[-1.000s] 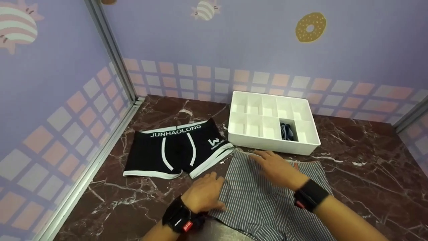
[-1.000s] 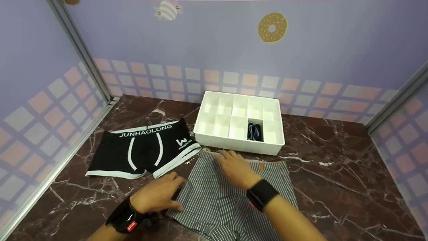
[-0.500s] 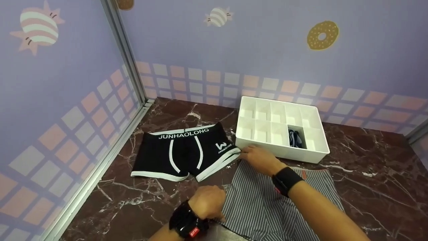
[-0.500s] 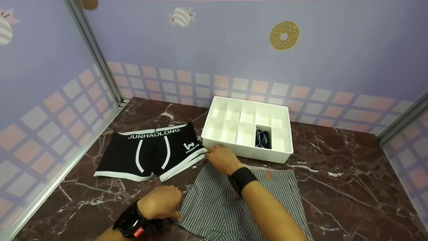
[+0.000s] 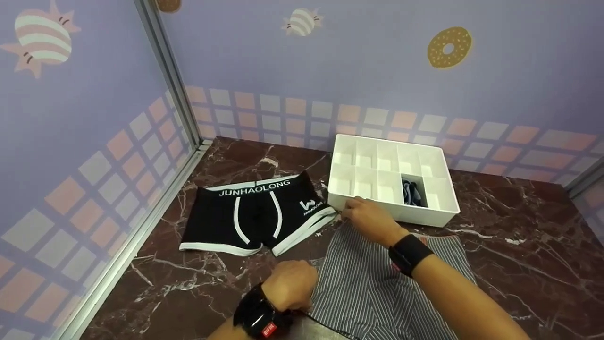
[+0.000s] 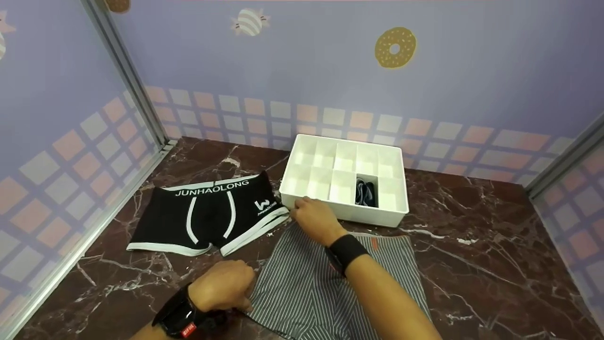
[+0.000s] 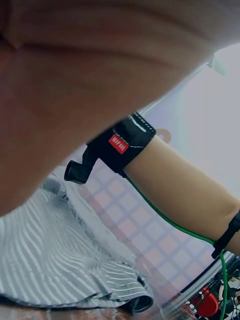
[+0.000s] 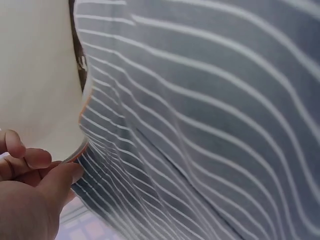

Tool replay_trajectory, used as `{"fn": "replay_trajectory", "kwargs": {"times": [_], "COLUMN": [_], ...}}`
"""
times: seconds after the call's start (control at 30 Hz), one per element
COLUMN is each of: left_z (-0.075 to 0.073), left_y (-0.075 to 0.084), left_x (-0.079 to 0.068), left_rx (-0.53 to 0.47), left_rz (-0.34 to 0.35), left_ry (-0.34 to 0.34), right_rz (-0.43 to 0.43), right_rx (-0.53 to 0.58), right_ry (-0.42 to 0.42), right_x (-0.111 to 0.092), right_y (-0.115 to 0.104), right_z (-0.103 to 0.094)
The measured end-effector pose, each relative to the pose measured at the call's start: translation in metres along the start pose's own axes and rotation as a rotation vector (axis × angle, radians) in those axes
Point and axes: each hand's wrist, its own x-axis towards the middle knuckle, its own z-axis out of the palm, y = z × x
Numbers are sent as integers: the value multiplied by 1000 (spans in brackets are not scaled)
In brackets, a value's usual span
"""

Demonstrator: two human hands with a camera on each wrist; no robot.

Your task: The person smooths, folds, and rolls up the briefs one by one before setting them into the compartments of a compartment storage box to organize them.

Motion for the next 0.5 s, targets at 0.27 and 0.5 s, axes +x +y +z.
{"fn": "replay_trajectory", "kwargs": {"times": [0.27, 0.5], "left_z": [-10, -18], "left_y": [4, 8], "left_x": [-6, -11], "left_rx": [-123, -268], "left_rz": [112, 153], "left_ry": [96, 119], "right_rz": [49, 46], "right_rx": [-45, -67], "right_ry": [-14, 25], "right_x": [-4, -8], "right_y": [5, 9], "right_z": [-8, -14]}}
